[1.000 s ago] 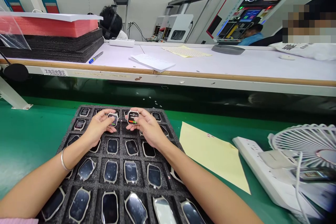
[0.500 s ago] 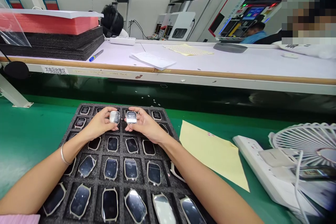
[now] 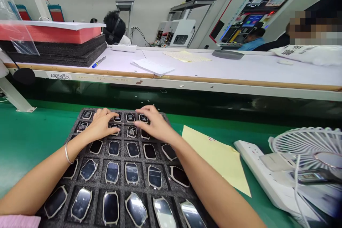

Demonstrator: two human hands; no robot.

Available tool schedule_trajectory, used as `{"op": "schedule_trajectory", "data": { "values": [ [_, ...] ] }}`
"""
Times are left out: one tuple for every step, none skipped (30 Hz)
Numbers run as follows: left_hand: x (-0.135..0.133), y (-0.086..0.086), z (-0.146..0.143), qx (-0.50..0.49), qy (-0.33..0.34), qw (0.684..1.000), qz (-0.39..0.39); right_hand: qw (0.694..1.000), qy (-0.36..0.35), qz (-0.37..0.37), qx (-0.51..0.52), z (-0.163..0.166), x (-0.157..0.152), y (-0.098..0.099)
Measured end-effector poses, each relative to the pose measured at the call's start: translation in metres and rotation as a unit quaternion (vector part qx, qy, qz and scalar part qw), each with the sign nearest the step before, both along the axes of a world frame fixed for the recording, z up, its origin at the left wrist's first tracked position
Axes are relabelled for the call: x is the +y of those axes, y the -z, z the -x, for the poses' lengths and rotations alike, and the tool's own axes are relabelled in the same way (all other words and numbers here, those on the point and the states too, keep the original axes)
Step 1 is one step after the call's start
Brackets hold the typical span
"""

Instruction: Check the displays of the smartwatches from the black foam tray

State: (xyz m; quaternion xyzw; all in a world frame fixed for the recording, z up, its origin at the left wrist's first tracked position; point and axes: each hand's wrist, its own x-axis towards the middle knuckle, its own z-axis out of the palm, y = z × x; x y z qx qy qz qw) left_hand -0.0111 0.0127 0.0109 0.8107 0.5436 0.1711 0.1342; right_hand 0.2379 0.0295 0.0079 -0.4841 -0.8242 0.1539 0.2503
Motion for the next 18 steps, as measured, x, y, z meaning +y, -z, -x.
{"op": "schedule_trajectory", "data": {
  "values": [
    [0.000,-0.006,-0.006,0.000,0.017,1.000,-0.009,1.000,0.021,-0.017,0.011,-0.009,0.000,-0.011],
    [0.001,-0.011,-0.014,0.001,0.041,0.999,-0.014,0.999,0.042,-0.031,0.005,-0.019,0.000,-0.021],
    [0.002,-0.015,-0.025,0.004,0.066,0.998,-0.014,0.997,0.062,-0.036,-0.024,-0.028,-0.002,-0.030],
    [0.004,-0.018,-0.037,0.009,0.088,0.996,-0.009,0.994,0.082,-0.027,-0.072,-0.036,-0.003,-0.036],
    [0.006,-0.018,-0.050,0.017,0.105,0.994,-0.001,0.986,0.101,-0.004,-0.130,-0.043,-0.006,-0.038],
    [0.008,-0.017,-0.064,0.022,0.113,0.993,0.006,0.975,0.118,0.025,-0.186,-0.048,-0.008,-0.038],
    [0.010,-0.014,-0.078,0.023,0.112,0.993,0.010,0.962,0.130,0.056,-0.233,-0.051,-0.011,-0.034],
    [0.012,-0.010,-0.091,0.023,0.108,0.994,0.014,0.950,0.139,0.083,-0.267,-0.053,-0.014,-0.028],
    [0.014,-0.006,-0.102,0.023,0.102,0.994,0.021,0.943,0.142,0.099,-0.284,-0.054,-0.016,-0.021],
    [0.016,-0.001,-0.111,0.021,0.095,0.995,0.029,0.940,0.144,0.106,-0.291,-0.054,-0.019,-0.012],
    [0.017,0.004,-0.118,0.017,0.087,0.995,0.037,0.939,0.143,0.107,-0.293,-0.054,-0.020,-0.004],
    [0.018,0.008,-0.122,0.011,0.082,0.996,0.044,0.940,0.141,0.107,-0.292,-0.055,-0.022,0.003],
    [0.019,0.010,-0.125,0.002,0.077,0.996,0.050,0.941,0.139,0.106,-0.289,-0.055,-0.023,0.009],
    [0.019,0.012,-0.126,-0.010,0.075,0.996,0.056,0.943,0.136,0.105,-0.283,-0.055,-0.023,0.013],
    [0.019,0.012,-0.125,-0.025,0.076,0.995,0.060,0.946,0.133,0.104,-0.276,-0.056,-0.024,0.016],
    [0.019,0.011,-0.123,-0.043,0.082,0.993,0.066,0.948,0.131,0.105,-0.269,-0.056,-0.023,0.018],
    [0.019,0.008,-0.121,-0.064,0.091,0.991,0.074,0.951,0.129,0.106,-0.261,-0.055,-0.023,0.020],
    [0.018,0.004,-0.118,-0.088,0.104,0.987,0.083,0.953,0.128,0.108,-0.254,-0.055,-0.023,0.021]
  ]
}}
